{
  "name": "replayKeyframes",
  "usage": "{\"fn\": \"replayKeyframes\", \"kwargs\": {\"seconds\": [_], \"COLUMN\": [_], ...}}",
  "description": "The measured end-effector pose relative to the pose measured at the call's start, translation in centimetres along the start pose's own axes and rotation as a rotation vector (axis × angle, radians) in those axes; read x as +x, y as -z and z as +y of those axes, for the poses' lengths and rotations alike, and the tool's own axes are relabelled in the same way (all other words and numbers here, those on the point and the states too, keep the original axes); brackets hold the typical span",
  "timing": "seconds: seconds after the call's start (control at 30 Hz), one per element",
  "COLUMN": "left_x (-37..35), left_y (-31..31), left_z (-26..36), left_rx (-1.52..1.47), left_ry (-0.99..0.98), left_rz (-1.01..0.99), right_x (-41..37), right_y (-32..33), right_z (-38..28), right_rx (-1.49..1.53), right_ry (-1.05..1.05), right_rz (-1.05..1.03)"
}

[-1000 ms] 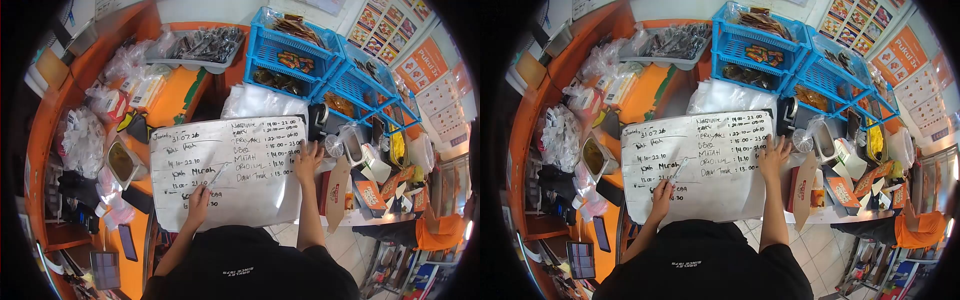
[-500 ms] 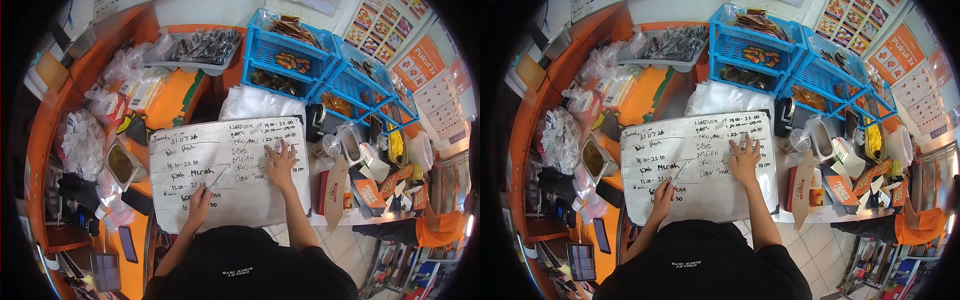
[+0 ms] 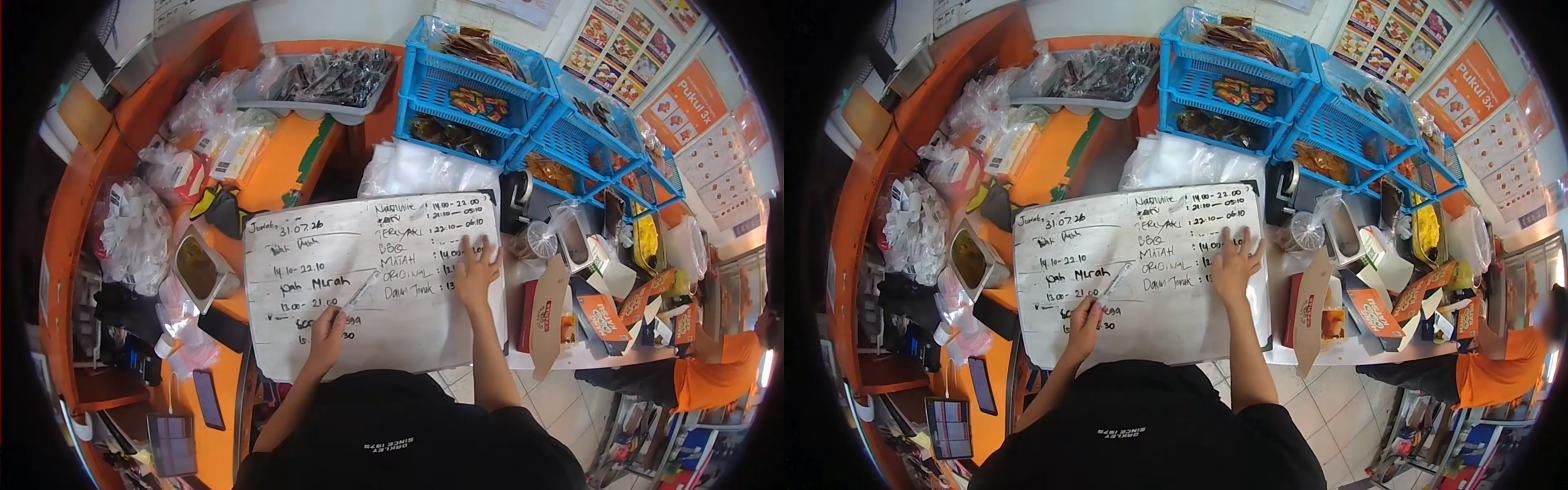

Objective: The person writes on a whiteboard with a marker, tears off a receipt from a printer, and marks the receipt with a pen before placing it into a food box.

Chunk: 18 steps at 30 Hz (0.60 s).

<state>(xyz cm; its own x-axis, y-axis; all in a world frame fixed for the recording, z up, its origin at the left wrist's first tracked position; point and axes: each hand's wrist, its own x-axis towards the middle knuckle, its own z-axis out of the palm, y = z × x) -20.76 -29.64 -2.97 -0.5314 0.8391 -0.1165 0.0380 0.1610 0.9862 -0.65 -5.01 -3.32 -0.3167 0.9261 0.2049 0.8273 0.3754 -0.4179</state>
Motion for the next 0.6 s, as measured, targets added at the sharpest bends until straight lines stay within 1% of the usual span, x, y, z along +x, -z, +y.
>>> {"fn": "replayKeyframes", "kwargs": {"seconds": [0.17,0.23,0.3,0.33,0.4,0.43,0.5,0.53,0.57,0.6], "left_x": [0.1,0.1,0.1,0.1,0.1,0.1,0.2,0.2,0.1,0.1], "left_y": [-0.4,-0.4,-0.4,-0.3,0.1,0.2,0.4,0.4,0.4,0.5], "left_z": [0.4,0.3,0.4,0.4,0.4,0.2,0.0,0.1,0.3,0.6], "left_rx": [-0.003,-0.009,-0.021,-0.021,0.003,0.004,-0.013,-0.015,-0.014,-0.013], "left_ry": [-0.017,-0.024,-0.003,-0.004,0.016,0.019,0.026,0.027,0.050,0.073], "left_rz": [0.013,0.012,0.011,0.014,0.005,0.007,0.014,0.011,0.005,0.000], "right_x": [-1.6,-1.7,-1.4,-1.4,-1.3,-1.3,-1.0,-1.2,-1.3,-1.3], "right_y": [-0.9,-0.4,0.4,0.8,1.4,1.7,2.6,3.4,4.0,4.5], "right_z": [-3.0,-3.5,-3.6,-3.7,-3.7,-3.4,-3.2,-3.6,-3.8,-3.9], "right_rx": [0.046,0.064,0.100,0.102,0.523,0.524,1.211,1.256,1.254,1.331], "right_ry": [0.096,0.103,0.097,0.100,-0.026,-0.027,-0.289,-0.408,-0.409,-0.469], "right_rz": [-0.048,-0.063,-0.158,-0.158,-0.117,-0.121,-0.262,-0.272,-0.270,-0.291]}}
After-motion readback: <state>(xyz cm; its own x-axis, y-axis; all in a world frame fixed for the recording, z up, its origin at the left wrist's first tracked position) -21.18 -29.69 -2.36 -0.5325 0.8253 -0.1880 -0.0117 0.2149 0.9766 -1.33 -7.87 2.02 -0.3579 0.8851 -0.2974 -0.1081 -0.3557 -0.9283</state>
